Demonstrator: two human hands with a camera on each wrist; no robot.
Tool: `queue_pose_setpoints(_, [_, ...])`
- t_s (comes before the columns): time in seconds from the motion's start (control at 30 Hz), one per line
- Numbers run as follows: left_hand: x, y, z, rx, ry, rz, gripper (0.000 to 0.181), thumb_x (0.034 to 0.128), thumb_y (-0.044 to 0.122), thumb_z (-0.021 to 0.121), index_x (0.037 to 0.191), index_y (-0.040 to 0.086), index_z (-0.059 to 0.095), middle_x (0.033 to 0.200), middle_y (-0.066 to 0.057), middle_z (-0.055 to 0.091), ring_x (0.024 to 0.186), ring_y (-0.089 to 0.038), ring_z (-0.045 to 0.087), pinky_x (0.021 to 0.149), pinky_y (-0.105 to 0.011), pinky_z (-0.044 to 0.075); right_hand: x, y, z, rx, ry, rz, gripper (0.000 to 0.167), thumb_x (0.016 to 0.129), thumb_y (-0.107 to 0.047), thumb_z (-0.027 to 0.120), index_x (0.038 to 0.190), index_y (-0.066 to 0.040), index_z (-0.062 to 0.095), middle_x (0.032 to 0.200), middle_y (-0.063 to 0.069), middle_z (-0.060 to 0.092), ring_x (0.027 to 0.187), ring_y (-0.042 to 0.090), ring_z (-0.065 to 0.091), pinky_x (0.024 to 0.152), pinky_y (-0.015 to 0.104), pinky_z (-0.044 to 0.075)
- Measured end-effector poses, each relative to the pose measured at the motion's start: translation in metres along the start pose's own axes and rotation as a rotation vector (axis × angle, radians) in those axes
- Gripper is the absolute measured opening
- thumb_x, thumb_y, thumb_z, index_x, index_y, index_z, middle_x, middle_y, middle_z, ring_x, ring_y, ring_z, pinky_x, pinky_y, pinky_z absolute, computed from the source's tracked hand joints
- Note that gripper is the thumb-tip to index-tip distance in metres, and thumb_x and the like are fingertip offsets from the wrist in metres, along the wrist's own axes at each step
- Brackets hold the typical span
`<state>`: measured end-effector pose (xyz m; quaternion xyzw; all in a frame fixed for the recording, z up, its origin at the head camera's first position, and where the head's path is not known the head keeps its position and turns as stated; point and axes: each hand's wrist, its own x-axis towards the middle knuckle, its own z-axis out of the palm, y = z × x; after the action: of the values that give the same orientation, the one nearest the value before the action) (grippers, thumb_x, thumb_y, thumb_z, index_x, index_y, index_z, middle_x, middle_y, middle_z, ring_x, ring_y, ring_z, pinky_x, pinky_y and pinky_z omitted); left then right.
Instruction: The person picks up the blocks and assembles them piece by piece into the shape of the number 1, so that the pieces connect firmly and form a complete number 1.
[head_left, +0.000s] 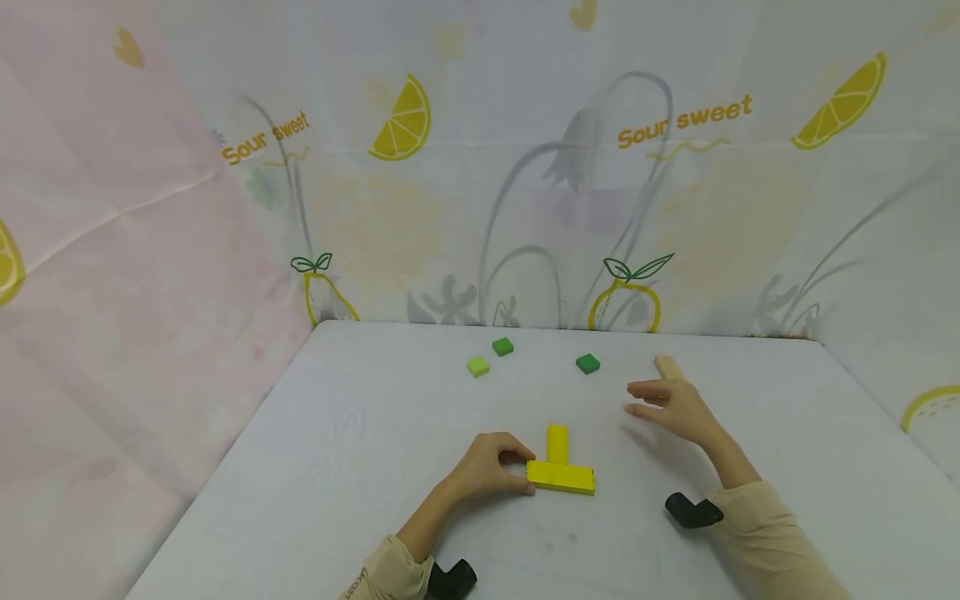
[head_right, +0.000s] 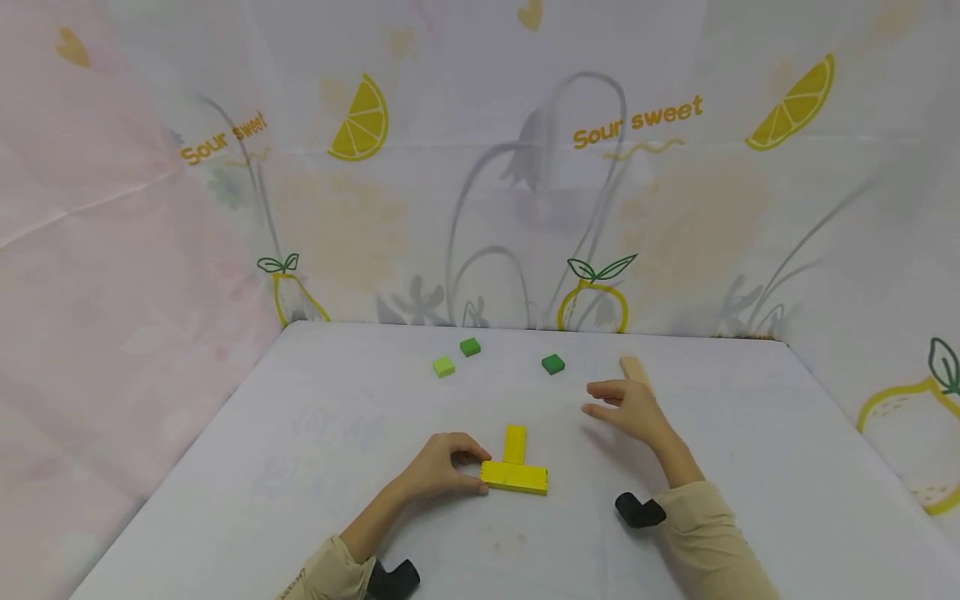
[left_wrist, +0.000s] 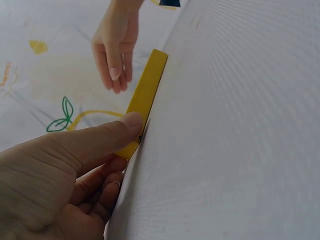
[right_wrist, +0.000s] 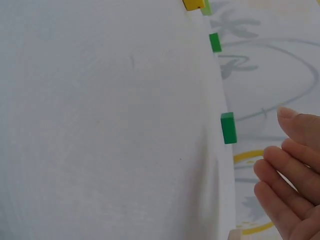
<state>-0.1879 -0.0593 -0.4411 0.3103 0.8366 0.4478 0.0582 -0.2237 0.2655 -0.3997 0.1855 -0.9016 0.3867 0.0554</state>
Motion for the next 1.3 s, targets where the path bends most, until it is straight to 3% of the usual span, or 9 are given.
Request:
queue_pose_setpoints(0.2, [-0.001, 0.0, 0.001, 0.001, 0.005, -0.007, 0.034, 0.0684, 0.014, 0.084, 0.098, 0.003, 0.071, 0.093, -0.004, 0.068, 0.083, -0.009, 0.057, 0.076, -0.02, 0.047, 0.0, 0.006, -0.003, 0.001, 0.031, 0.002, 0.035, 0.082, -0.008, 0.071, 0.108, 0.014, 0.063, 0.107, 0.028, 0.064, 0.098, 0.04, 0.063, 0.082, 0.042, 0.051])
queue_pose_setpoints(0.5, [-0.001, 0.0, 0.001, -0.014, 0.011, -0.013, 0.034, 0.0683, 0.014, 0.084, 0.098, 0.005, 0.072, 0.093, -0.002, 0.069, 0.083, -0.005, 0.057, 0.077, -0.019, 0.048, 0.0, 0.015, -0.01, -0.03, 0.125, 0.069, 0.037, 0.083, -0.01, 0.071, 0.109, 0.014, 0.062, 0.11, 0.03, 0.062, 0.099, 0.044, 0.061, 0.082, 0.044, 0.05])
queue_pose_setpoints(0.63, [-0.001, 0.0, 0.001, -0.011, 0.011, -0.007, 0.034, 0.0688, 0.015, 0.084, 0.099, 0.005, 0.072, 0.094, -0.002, 0.068, 0.082, -0.005, 0.057, 0.076, -0.019, 0.048, 0.0, 0.019, -0.013, -0.051, 0.195, 0.079, 0.037, 0.081, -0.011, 0.073, 0.108, 0.013, 0.064, 0.108, 0.028, 0.063, 0.097, 0.042, 0.062, 0.078, 0.029, 0.053])
queue_pose_setpoints(0.8, [-0.001, -0.001, 0.001, -0.008, 0.01, -0.003, 0.034, 0.0686, 0.015, 0.084, 0.099, 0.005, 0.072, 0.093, -0.002, 0.068, 0.082, -0.004, 0.056, 0.076, -0.019, 0.047, -0.001, 0.025, -0.016, -0.053, 0.235, 0.086, 0.038, 0.08, -0.01, 0.073, 0.108, 0.013, 0.064, 0.108, 0.029, 0.063, 0.097, 0.042, 0.062, 0.072, 0.006, 0.042])
queue_pose_setpoints(1.07, [-0.001, 0.0, 0.0, -0.005, 0.008, -0.011, 0.035, 0.0686, 0.016, 0.084, 0.099, 0.005, 0.072, 0.094, -0.002, 0.068, 0.082, -0.004, 0.055, 0.076, -0.019, 0.047, -0.001, 0.035, -0.026, -0.047, 0.263, 0.113, 0.039, 0.082, -0.01, 0.07, 0.113, 0.013, 0.061, 0.115, 0.031, 0.058, 0.101, 0.047, 0.058, 0.072, 0.002, 0.037])
queue_pose_setpoints(1.3, [-0.001, 0.0, 0.001, -0.008, 0.007, -0.01, 0.035, 0.0686, 0.015, 0.084, 0.099, 0.005, 0.072, 0.094, -0.002, 0.068, 0.083, -0.005, 0.056, 0.076, -0.02, 0.047, 0.0, 0.044, -0.033, -0.042, 0.258, 0.082, 0.039, 0.083, -0.009, 0.069, 0.111, 0.016, 0.06, 0.112, 0.033, 0.058, 0.101, 0.048, 0.057, 0.073, 0.001, 0.039])
